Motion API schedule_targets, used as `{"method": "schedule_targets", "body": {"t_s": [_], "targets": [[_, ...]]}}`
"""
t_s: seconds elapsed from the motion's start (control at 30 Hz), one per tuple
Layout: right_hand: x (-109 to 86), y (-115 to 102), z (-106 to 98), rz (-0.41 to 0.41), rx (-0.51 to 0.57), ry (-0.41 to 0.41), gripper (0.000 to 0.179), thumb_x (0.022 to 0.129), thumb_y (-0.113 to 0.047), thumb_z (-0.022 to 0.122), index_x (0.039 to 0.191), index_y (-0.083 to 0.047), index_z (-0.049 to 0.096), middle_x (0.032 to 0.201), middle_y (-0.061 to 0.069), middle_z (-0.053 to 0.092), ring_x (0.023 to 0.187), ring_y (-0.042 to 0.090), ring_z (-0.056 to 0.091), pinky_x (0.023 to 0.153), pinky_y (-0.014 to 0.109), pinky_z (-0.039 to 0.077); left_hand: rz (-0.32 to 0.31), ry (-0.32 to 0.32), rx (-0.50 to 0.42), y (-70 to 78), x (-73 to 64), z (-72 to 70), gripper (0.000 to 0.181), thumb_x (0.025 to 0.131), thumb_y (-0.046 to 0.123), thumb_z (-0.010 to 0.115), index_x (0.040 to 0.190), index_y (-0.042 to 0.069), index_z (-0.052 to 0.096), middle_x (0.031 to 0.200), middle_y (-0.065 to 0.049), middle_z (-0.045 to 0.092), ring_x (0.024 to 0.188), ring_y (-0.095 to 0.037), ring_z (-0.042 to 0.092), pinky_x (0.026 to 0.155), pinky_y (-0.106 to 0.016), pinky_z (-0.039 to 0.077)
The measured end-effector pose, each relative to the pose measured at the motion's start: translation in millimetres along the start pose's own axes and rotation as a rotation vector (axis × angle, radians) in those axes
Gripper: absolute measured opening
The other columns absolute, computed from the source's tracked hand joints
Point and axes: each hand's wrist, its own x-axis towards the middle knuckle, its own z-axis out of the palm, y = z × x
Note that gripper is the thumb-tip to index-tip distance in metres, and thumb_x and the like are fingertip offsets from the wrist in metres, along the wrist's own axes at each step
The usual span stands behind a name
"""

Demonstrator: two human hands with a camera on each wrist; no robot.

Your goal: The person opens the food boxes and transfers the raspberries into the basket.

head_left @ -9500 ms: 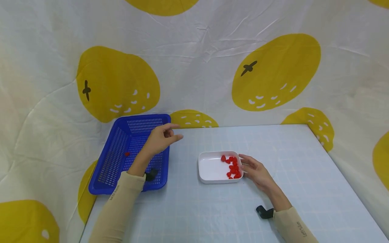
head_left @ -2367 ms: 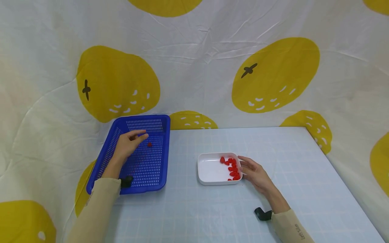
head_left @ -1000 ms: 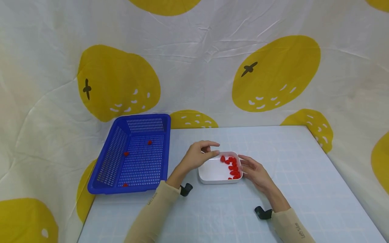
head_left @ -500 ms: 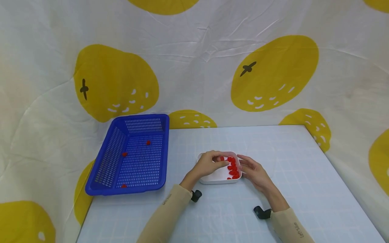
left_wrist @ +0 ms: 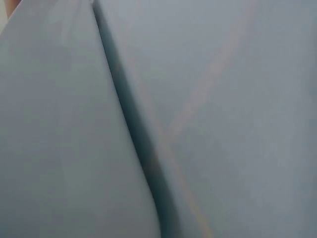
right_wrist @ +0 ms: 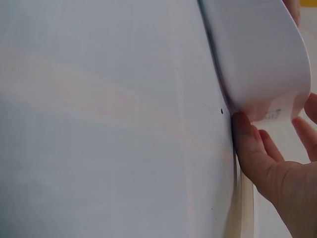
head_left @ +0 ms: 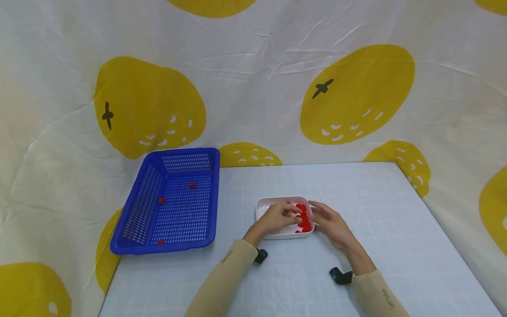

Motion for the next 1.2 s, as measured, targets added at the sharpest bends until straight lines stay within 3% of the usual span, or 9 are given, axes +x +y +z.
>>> {"method": "schedule_targets", "body": {"t_s": [0.5, 0.73, 1.2], "targets": [[1.8, 2.3, -0.5, -0.03, 0.012, -0.011, 0.056, 0.1, -0.013, 0.062, 0.152, -0.011, 0.042, 0.15, 0.022, 0.04, 0.135, 0.044, 0.042, 0.093, 0.039, 0.051, -0.12, 0.036, 0.203, 3.8, 7.6, 11.6, 0.033, 0.088, 0.028, 0.079, 0.12, 0.019, 0.076, 0.077, 0.01, 0.06, 0.074, -0.012, 0.054, 0.061, -0.021, 0.049], [1.2, 2.9, -0.5, -0.027, 0.013, -0.006, 0.056, 0.1, -0.013, 0.063, 0.151, -0.011, 0.042, 0.151, 0.021, 0.04, 0.135, 0.043, 0.042, 0.093, 0.038, 0.051, -0.153, 0.054, 0.308, 6.2, 10.1, 17.8, 0.028, 0.089, 0.031, 0.078, 0.115, 0.023, 0.077, 0.089, 0.013, 0.065, 0.082, -0.008, 0.055, 0.07, -0.021, 0.049], [0.5, 1.9, -0.1, -0.018, 0.012, -0.006, 0.056, 0.1, -0.014, 0.063, 0.152, -0.01, 0.041, 0.151, 0.021, 0.04, 0.135, 0.043, 0.042, 0.094, 0.039, 0.05, -0.157, 0.074, 0.322, 3.9, 8.7, 17.7, 0.024, 0.088, 0.03, 0.078, 0.112, 0.024, 0.078, 0.096, 0.012, 0.068, 0.087, -0.007, 0.057, 0.075, -0.02, 0.051]]}}
